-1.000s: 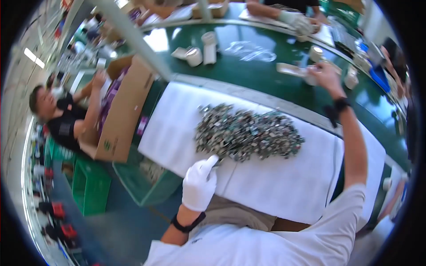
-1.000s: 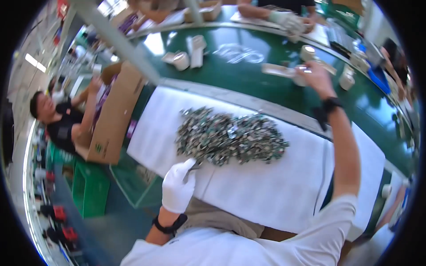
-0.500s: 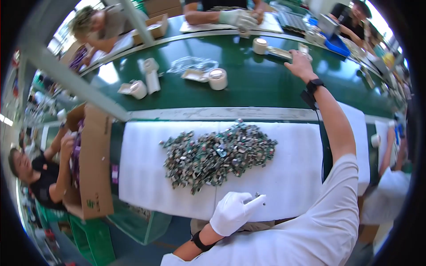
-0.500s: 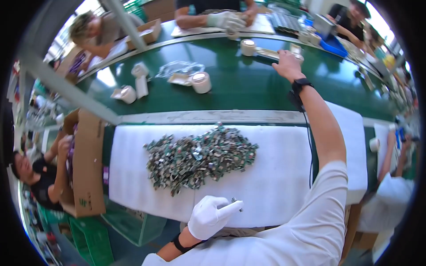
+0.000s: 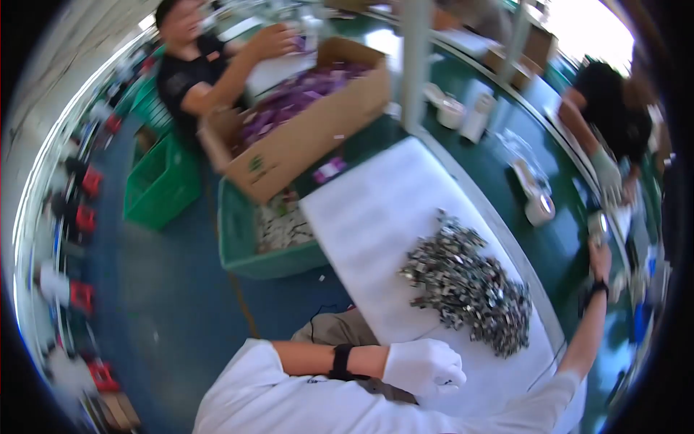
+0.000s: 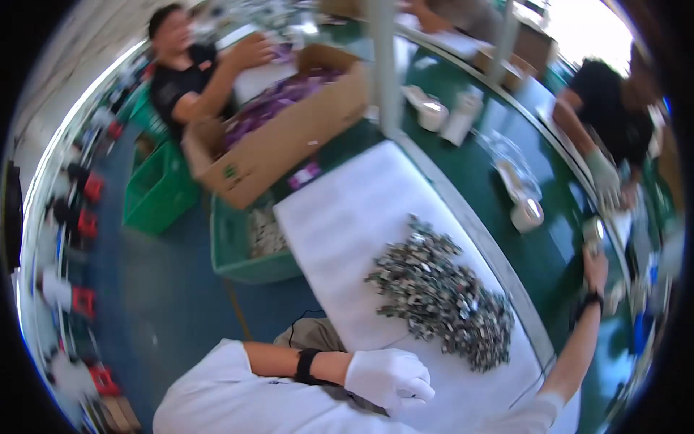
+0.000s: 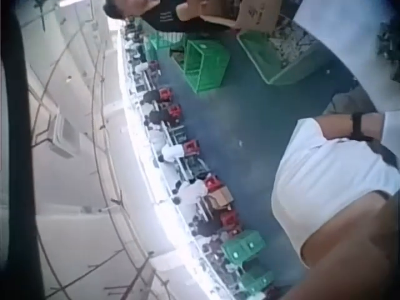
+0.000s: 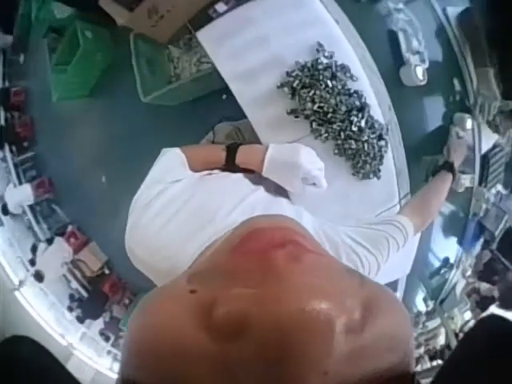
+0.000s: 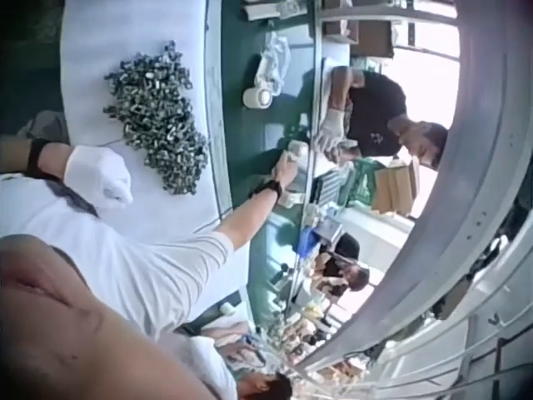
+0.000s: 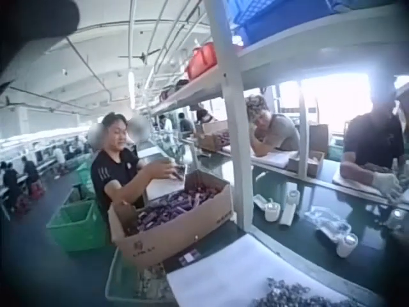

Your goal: Assembling small electronic components by picking them from a pile and placing them into a white fixture/holder on an assembly line.

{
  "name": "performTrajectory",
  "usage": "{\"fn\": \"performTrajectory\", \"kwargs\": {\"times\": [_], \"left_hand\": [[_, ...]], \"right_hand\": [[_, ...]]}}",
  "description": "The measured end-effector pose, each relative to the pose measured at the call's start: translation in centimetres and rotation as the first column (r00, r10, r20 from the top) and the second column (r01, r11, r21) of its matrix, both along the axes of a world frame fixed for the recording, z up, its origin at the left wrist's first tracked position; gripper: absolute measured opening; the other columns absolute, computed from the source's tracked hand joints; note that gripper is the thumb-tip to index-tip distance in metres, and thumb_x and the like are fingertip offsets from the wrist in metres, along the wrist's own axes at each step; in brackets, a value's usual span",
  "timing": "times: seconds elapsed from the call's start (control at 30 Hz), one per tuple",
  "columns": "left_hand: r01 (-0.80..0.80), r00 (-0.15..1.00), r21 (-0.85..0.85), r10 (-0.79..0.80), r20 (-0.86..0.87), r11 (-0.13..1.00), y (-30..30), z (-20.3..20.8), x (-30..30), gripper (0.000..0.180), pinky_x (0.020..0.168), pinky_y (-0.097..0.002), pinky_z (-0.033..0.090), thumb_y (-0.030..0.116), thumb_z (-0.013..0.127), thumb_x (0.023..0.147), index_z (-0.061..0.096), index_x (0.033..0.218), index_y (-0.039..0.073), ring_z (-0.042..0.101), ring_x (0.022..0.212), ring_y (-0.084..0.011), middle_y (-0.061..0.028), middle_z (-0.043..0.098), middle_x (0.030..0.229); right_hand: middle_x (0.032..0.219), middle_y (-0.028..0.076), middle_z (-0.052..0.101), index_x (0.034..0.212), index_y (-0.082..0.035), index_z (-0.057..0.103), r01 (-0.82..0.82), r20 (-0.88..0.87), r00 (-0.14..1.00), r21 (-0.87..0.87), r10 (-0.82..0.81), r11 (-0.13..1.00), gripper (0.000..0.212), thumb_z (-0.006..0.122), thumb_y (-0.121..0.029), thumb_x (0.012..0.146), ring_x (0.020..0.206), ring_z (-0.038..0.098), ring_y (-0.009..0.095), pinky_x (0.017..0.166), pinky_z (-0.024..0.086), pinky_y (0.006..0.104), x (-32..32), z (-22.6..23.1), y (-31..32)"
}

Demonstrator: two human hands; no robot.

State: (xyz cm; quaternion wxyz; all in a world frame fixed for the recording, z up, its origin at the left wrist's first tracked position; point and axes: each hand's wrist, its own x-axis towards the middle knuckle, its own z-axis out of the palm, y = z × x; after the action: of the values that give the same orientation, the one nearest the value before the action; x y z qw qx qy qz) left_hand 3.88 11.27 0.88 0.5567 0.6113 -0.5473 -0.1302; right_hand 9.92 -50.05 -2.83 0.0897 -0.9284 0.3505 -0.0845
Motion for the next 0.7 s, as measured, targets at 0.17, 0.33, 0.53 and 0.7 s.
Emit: {"fn": "performTrajectory", "kwargs": {"times": [0.17,0.33,0.53,0.7], "left_hand": [[0.026,1.0,0.027,-0.026,0.0,0.999,-0.8,-1.1,-0.5,0.013,0.064,-0.0427,0.05,0.011,0.067,0.086,0.067,0.099,0.012,0.061,0.074,-0.0318,-0.0102,0.06,0.081],[-0.055,0.995,0.033,0.057,-0.076,0.998,-0.5,0.4,-0.6,0.015,0.069,-0.0447,0.051,0.008,0.065,0.083,0.07,0.097,0.009,0.063,0.077,-0.0363,-0.0149,0.064,0.084],[-0.046,0.999,-0.083,0.044,-0.023,0.996,-0.7,-0.3,-1.6,0.022,0.066,-0.0415,0.051,0.009,0.068,0.084,0.071,0.106,0.012,0.063,0.073,-0.0329,-0.0125,0.064,0.082],[-0.071,0.996,-0.106,0.076,0.038,0.992,-1.1,-0.5,-1.3,0.021,0.068,-0.0398,0.053,0.006,0.07,0.081,0.072,0.102,0.008,0.064,0.075,-0.0331,-0.0143,0.067,0.086]], "right_hand": [[0.079,0.013,0.066,0.123,-0.001,0.06,-0.155,0.084,0.987,0.349,0.134,0.924,0.056,0.06,-0.049,0.094,0.074,0.065,0.028,0.069,0.051,0.0391,0.7,-0.5,-1.7],[0.083,-0.002,0.051,0.115,-0.003,0.06,-0.283,0.167,0.958,0.45,0.231,0.847,0.037,0.063,-0.035,0.098,0.075,0.046,0.006,0.068,0.039,0.0214,-8.1,14.4,15.1],[0.093,0.002,0.055,0.126,0.004,0.056,-0.055,0.084,0.996,0.474,0.017,0.879,0.039,0.067,-0.02,0.097,0.083,0.052,0.01,0.074,0.042,0.0231,-27.6,19.5,37.4],[0.114,0.012,0.063,0.134,0.005,0.052,0.178,0.309,0.881,0.486,-0.359,0.856,0.052,0.068,-0.027,0.097,0.103,0.059,0.019,0.092,0.046,0.0309,-34.9,7.6,48.0]]}}
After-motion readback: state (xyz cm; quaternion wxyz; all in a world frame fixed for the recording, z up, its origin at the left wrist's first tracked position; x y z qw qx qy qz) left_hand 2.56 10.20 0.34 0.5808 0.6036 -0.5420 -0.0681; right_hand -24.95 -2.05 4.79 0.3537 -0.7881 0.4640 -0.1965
